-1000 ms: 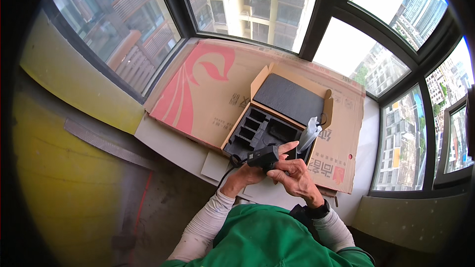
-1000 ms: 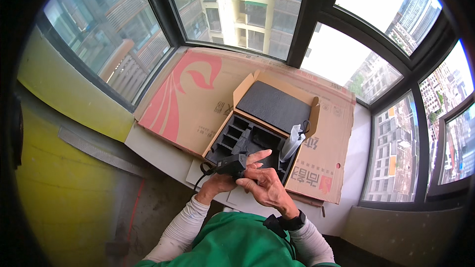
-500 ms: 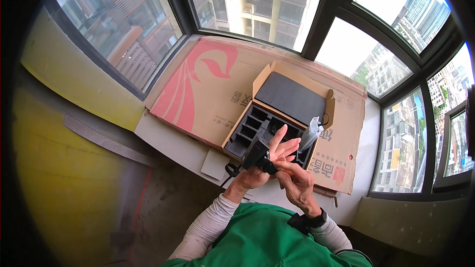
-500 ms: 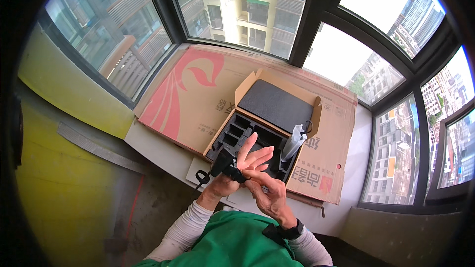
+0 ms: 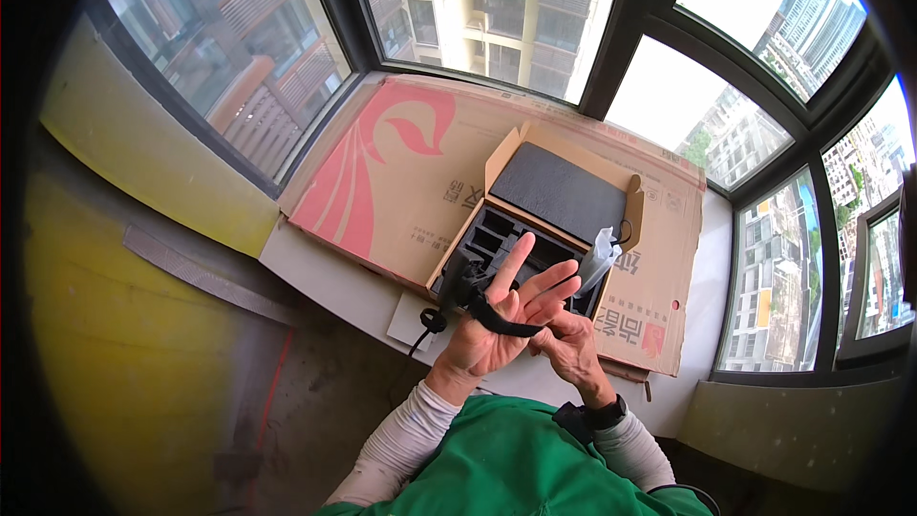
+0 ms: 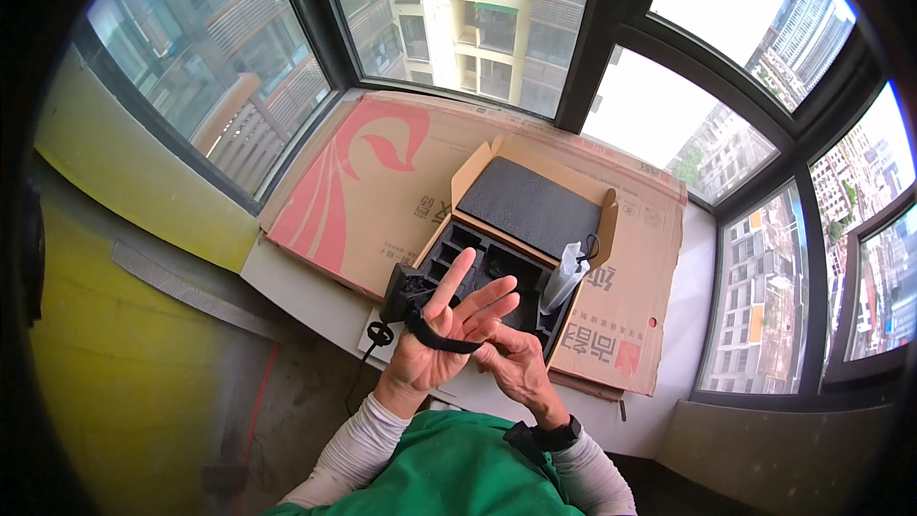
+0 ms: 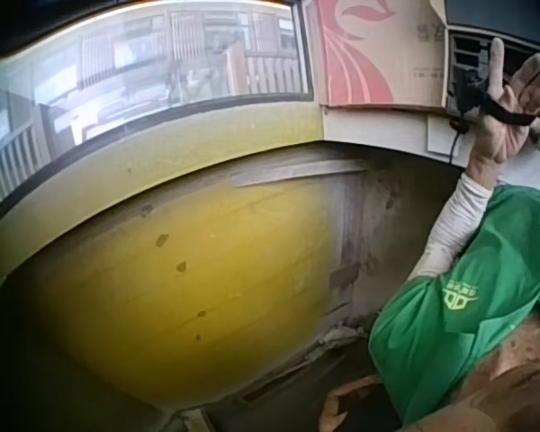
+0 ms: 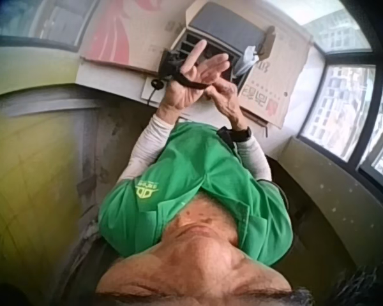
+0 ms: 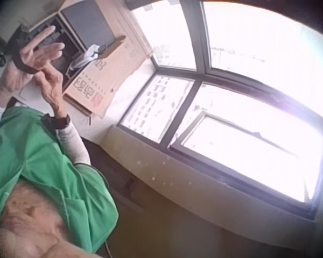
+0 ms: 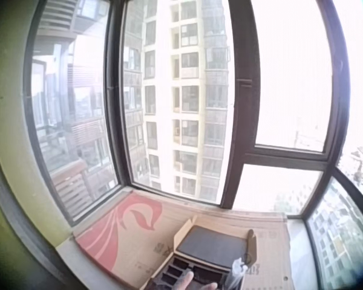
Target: Assembling or setting up electronic equipment on a makeshift workspace.
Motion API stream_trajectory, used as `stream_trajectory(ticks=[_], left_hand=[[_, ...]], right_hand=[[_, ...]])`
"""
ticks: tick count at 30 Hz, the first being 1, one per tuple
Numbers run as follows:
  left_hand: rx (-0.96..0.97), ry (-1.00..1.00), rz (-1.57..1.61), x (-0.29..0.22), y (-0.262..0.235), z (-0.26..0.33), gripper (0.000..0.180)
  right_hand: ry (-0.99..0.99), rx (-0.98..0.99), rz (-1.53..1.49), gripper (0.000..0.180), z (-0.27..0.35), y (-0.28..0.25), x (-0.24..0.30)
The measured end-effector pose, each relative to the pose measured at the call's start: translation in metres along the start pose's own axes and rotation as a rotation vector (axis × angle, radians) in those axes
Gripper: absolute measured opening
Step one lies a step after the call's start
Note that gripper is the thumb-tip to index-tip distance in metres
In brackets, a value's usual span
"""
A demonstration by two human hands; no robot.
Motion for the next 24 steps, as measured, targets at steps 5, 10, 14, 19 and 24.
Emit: stream_trajectory(ticks=[5,10,14,19,24], left_hand=[[-0.056,0.014,0.197,0.001,0.008,0.001,0.077],[-0.018,0.053,0.297,0.002,0.01,0.004,0.073],[0.016,0.039,0.24,-0.001,0.022,0.004,0.07],[-0.049,0.086,0.035,-0.002,0.012,0.009,0.066],[0.035,0.116,-0.206,0.005,0.016,0.01,0.064]], right_hand=[[-0.088,-0.114,-0.123,0.037,-0.007,-0.014,0.02],[-0.019,0.086,-0.145,0.043,-0.006,0.001,0.006],[-0.143,0.025,0.052,0.031,-0.006,-0.002,0.021],[-0.165,0.115,0.308,0.015,-0.007,-0.002,0.031],[-0.118,0.162,0.414,0.013,0.004,-0.005,0.028]])
Point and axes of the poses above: each hand's wrist, its own z-axis away from the middle knuckle, its own y-axis out of the palm, x = y × z, the point moved 10 cm from there along -z, towards the middle knuckle, and after that the axes turned 11 degrees about z, right-handed, at the moved point
